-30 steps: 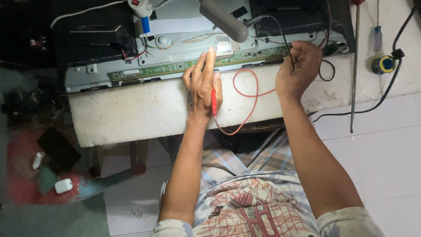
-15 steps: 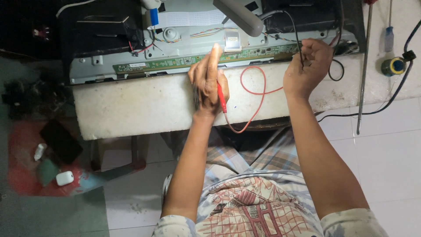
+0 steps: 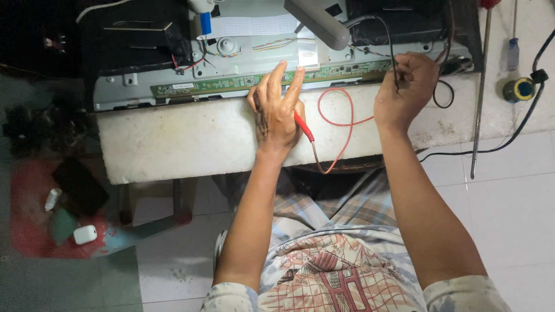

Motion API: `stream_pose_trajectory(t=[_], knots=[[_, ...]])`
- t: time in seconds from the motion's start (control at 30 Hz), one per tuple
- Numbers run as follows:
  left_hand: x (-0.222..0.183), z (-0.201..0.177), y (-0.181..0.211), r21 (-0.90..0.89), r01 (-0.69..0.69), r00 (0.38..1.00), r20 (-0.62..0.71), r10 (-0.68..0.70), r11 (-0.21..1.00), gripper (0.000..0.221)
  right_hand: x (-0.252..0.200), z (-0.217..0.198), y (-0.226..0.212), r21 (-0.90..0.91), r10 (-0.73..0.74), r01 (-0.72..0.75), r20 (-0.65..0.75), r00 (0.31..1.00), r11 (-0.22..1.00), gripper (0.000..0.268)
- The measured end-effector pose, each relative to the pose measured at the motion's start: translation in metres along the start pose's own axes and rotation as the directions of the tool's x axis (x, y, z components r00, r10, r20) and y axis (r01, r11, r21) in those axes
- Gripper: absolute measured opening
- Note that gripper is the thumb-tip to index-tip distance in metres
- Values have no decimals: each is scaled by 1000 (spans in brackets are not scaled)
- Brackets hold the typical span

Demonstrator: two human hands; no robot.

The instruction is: Testing a circuit board with a multimeter and soldering components during an electronics repair task.

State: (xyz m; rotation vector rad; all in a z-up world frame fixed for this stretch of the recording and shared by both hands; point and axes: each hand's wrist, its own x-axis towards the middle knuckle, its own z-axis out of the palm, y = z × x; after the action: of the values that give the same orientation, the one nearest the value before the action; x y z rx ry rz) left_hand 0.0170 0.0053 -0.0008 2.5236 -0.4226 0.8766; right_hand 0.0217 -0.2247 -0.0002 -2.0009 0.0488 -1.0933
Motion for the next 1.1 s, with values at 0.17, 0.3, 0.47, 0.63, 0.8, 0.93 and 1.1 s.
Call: stream_pose_trajectory(t=[0.17,0.3,0.47,0.63,0.8,0.93,1.1], knots=[[1,5,-5,-54,-21,996,-86,16,998,60,7,1,-10,-162,-71,83,84,994,983,20],[4,1,-2,-149,-48,984,-179,21,988,56,5,0,-9,-97,-118,134,156,981,986,27],[-1,0,-4,-320,56,979,-167,-114,946,35,2,3,1,-117,-85,104,158,984,988,36],[-3,-20,-5,-608,215,926,-121,-357,764,39,-1,6,13,-154,-136,158,144,980,975,49],[-7,-14,-8,-629,256,887,-150,-438,734,39,-2,6,13,-166,-111,145,200,974,975,58],[-3,-15,-13,-588,257,892,-162,-423,767,31,-1,5,14,-161,-144,176,192,971,971,61],[6,-40,-23,-585,197,958,-55,-280,787,29,1,5,4,-146,-230,250,145,963,957,68]])
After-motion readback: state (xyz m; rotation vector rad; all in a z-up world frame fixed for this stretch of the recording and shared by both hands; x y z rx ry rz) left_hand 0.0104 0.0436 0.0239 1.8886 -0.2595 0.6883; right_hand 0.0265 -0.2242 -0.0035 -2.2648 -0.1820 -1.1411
